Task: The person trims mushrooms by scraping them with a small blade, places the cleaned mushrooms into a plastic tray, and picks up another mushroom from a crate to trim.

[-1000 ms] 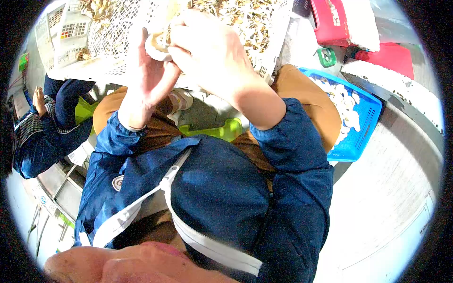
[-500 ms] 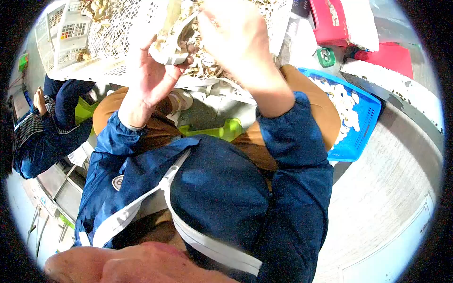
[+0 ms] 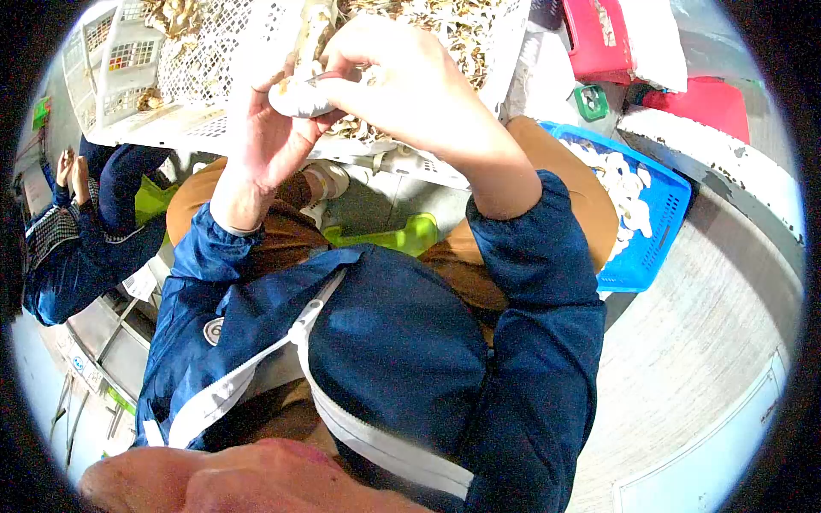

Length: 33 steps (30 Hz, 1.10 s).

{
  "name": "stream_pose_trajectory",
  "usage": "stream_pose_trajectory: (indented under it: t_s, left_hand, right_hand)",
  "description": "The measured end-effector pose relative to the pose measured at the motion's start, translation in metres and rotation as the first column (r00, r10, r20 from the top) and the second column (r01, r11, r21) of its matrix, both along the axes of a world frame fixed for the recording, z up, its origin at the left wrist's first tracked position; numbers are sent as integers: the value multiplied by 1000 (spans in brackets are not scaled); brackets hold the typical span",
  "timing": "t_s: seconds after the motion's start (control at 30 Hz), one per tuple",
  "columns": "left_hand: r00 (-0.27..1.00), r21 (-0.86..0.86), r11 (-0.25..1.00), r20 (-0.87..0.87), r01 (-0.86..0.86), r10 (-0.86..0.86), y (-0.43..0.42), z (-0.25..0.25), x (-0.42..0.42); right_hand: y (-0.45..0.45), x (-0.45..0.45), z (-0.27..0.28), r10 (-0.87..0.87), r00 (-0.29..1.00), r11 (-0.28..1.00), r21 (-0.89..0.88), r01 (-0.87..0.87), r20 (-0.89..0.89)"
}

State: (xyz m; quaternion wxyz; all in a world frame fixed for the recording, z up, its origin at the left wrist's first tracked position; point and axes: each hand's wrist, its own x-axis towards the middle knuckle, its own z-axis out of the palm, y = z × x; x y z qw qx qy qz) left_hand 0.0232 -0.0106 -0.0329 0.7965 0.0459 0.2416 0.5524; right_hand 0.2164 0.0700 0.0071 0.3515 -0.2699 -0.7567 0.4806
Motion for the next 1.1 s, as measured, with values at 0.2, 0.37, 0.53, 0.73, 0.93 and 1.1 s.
stream_pose_trajectory:
  t_s: [0.2,0.37,0.53,0.73,0.93,1.1]
  left_hand:
    - [997,-90,996,-79,-20,13,1,9,7]
    - [998,-77,995,-10,-67,67,-4,0,8]
    - [993,-67,998,118,-1,9,-3,5,7]
    - [995,-59,997,91,42,-37,-5,-2,-1]
    - [981,-49,999,-193,5,-15,-7,7,-2]
    - [898,22,999,-436,-45,51,-5,5,1]
  right_hand:
    - [-9,-4,1,-44,997,997,-68,49,71]
    - [-13,-7,-3,-137,975,988,90,122,173]
    - [-8,-5,-10,-240,963,960,175,218,119]
    - [25,21,8,-489,872,812,375,448,16]
    - [32,31,12,-636,768,719,425,551,80]
    - [17,22,22,-124,976,983,155,96,179]
